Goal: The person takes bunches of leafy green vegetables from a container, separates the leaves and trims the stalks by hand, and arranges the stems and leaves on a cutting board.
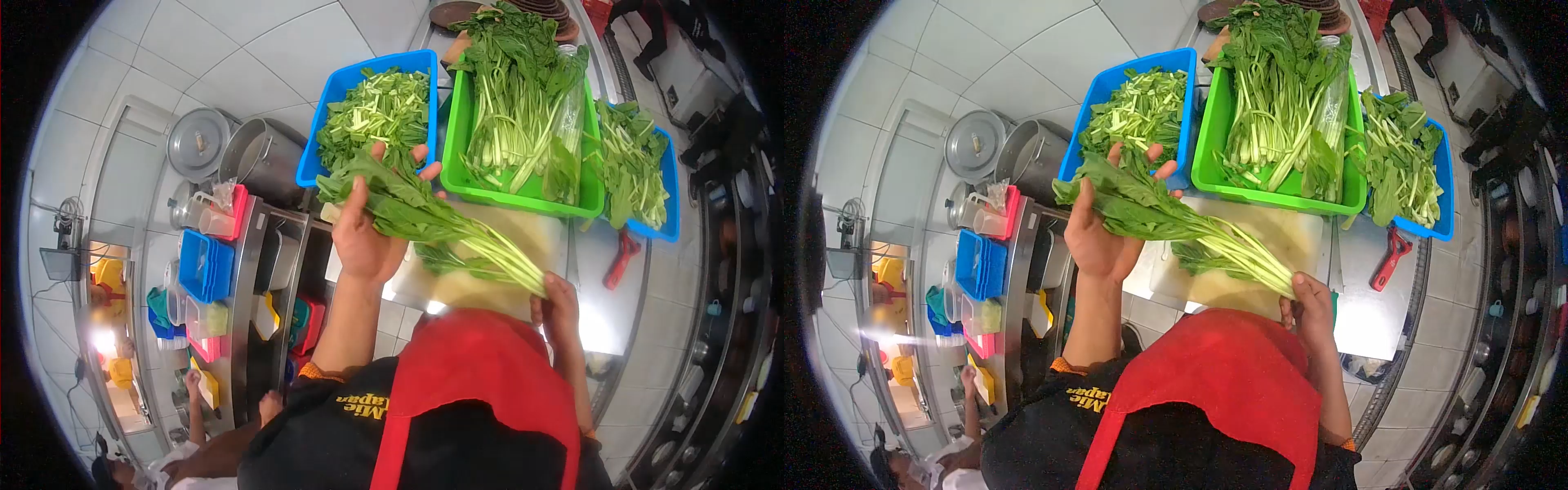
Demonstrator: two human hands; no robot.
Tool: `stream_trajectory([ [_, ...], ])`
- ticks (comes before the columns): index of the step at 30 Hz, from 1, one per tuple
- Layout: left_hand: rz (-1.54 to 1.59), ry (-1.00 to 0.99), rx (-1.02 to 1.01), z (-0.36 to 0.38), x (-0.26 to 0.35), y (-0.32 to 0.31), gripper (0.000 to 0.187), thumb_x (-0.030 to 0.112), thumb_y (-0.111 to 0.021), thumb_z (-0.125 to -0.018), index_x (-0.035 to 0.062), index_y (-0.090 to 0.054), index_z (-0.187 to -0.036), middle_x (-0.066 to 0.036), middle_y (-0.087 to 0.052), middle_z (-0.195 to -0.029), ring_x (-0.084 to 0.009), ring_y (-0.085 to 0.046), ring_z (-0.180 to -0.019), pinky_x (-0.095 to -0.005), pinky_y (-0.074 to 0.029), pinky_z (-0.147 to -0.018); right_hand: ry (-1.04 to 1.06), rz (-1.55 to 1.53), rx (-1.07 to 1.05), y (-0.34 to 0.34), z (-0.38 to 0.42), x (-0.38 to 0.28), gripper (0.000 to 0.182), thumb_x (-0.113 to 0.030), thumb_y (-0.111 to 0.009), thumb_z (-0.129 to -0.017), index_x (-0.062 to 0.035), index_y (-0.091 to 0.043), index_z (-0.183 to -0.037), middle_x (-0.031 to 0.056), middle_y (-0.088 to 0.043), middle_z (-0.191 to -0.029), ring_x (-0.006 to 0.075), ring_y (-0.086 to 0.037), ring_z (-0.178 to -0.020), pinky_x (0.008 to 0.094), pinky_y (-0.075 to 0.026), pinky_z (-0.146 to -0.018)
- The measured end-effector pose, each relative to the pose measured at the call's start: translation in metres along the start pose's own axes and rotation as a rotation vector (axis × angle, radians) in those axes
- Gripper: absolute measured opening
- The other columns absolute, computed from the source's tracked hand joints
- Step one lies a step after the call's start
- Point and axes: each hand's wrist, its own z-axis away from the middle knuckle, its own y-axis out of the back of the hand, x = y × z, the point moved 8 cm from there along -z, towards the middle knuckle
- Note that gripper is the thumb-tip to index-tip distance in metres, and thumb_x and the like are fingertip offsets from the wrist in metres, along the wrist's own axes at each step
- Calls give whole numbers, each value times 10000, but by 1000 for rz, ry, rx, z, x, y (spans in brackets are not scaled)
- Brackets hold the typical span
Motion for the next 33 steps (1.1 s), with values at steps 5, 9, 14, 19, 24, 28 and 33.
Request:
stream_trajectory([
  [5,-54,49,-46,-21,-1,21,651,565,-370,-989,152,-297,-1486,-216,-358,-1480,-376,-429,-1319,-549,-353,-1071,-54,-151,20,-6,-1,3,285,-343,-523,-984,-69,-534,-905,10,-467,-607,85,-392,-448,221,-299,-392],
  [9,-354,400,56,-19,-48,107,772,644,-415,-936,80,-331,-1456,-196,-445,-1422,-332,-479,-1287,-512,-413,-1040,-107,-236,76,6,-7,15,262,-321,-528,-987,-65,-535,-932,3,-468,-633,81,-389,-474,216,-306,-416],
  [14,-569,408,325,3,-67,148,649,223,-717,-888,-7,-384,-1395,-152,-487,-1371,-270,-546,-1196,-393,-469,-997,-215,-210,133,15,-4,37,230,-293,-539,-1000,-67,-540,-955,4,-487,-633,74,-405,-492,215,-317,-446],
  [19,-811,230,274,5,-71,131,592,-8,-735,-806,-34,-463,-1331,-147,-565,-1278,-239,-555,-1154,-352,-456,-993,-198,-218,131,12,-4,31,232,-298,-536,-1002,-71,-546,-957,-5,-489,-635,71,-409,-493,214,-319,-446],
  [24,-948,336,220,12,-73,127,438,3,-713,-823,-34,-572,-1236,-145,-636,-1172,-214,-602,-1046,-323,-492,-886,-80,-149,196,22,-9,16,265,-324,-516,-998,-72,-536,-918,-2,-465,-641,80,-394,-497,222,-310,-440],
  [28,-1196,885,83,31,-83,134,366,130,-638,-928,-6,-573,-1261,-128,-646,-1157,-159,-601,-982,-293,-488,-815,74,250,249,31,-16,-5,286,-325,-533,-997,-46,-579,-961,0,-507,-651,75,-447,-511,222,-358,-455],
  [33,-1277,640,-189,44,-100,149,350,257,-559,-983,-15,-582,-1201,-122,-678,-1007,-204,-606,-887,-344,-482,-795,103,395,301,39,-20,-13,294,-320,-543,-999,-32,-596,-1020,-11,-516,-639,62,-470,-518,218,-376,-462],
])
